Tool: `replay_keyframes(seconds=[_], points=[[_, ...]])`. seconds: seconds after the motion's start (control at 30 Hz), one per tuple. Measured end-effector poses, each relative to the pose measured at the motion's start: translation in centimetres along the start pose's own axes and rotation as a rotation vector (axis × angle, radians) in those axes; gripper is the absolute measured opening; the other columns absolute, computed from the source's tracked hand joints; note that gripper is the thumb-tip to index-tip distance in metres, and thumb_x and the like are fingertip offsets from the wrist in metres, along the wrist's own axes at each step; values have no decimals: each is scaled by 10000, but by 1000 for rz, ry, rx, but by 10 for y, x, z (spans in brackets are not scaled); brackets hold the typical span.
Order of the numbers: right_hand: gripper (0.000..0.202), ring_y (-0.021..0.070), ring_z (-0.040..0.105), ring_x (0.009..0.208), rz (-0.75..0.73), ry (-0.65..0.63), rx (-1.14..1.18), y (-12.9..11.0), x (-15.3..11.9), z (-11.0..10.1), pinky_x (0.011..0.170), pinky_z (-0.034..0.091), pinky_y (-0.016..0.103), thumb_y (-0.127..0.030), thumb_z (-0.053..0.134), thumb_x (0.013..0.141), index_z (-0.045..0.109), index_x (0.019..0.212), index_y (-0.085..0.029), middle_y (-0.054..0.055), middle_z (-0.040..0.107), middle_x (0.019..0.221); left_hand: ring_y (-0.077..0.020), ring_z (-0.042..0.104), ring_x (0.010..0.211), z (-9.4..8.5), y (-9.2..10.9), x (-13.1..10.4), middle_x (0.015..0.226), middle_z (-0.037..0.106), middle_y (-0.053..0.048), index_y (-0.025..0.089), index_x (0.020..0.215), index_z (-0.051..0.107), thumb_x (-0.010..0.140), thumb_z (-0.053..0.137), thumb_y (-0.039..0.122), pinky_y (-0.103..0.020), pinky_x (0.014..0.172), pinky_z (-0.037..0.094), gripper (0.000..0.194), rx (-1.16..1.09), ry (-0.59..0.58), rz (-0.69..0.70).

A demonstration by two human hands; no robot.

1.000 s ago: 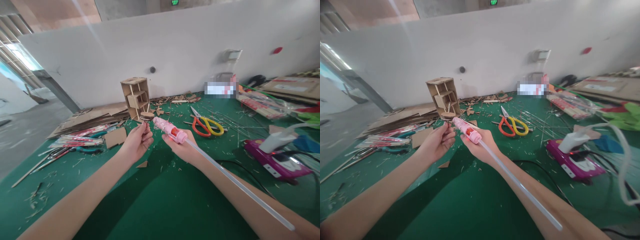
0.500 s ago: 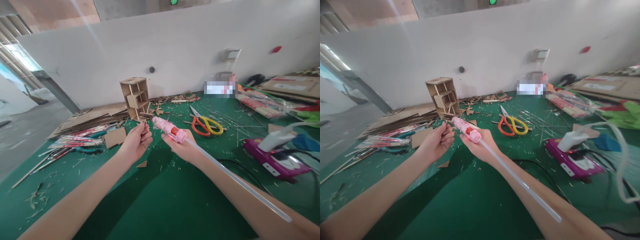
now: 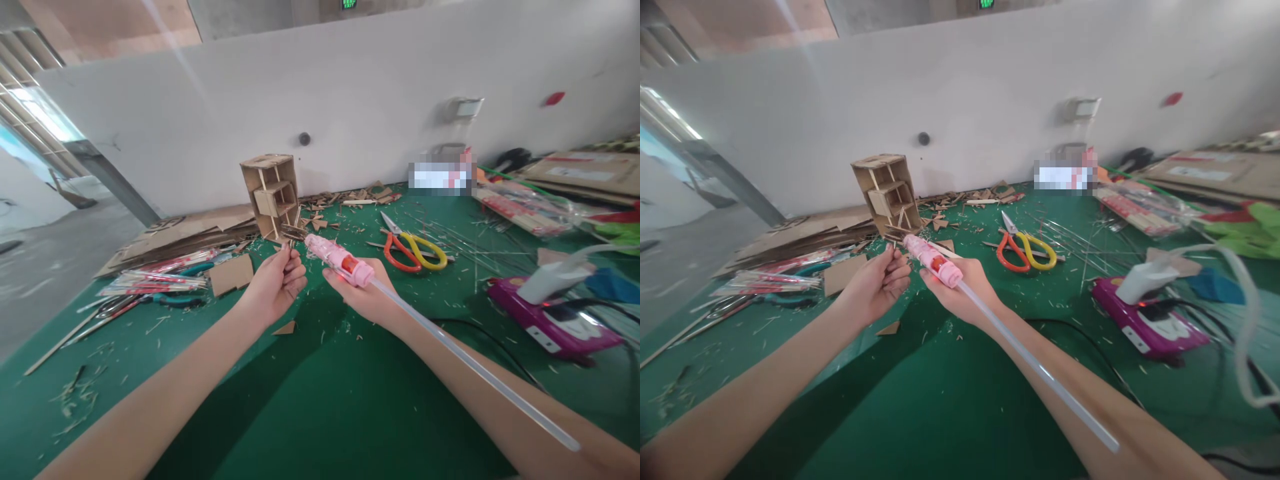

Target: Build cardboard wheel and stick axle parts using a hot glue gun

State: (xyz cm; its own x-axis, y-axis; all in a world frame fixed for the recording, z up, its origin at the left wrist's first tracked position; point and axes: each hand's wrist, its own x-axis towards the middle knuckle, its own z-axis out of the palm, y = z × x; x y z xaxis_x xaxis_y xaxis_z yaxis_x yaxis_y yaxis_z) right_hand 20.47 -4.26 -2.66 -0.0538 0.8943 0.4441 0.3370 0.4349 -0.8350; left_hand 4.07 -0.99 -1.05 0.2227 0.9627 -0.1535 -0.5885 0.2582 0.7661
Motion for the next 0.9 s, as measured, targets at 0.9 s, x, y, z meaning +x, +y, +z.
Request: replay_keyframes(seconds=[0.9], points=[[336, 87, 448, 465, 35, -72, 26, 12, 0, -5, 443, 362, 229, -438, 588, 798, 508, 599, -180, -31, 449, 529, -42, 220, 349, -10, 8, 2, 488, 242, 74, 171, 586, 353, 883, 496, 468, -154, 292, 188, 443, 10, -207, -149]])
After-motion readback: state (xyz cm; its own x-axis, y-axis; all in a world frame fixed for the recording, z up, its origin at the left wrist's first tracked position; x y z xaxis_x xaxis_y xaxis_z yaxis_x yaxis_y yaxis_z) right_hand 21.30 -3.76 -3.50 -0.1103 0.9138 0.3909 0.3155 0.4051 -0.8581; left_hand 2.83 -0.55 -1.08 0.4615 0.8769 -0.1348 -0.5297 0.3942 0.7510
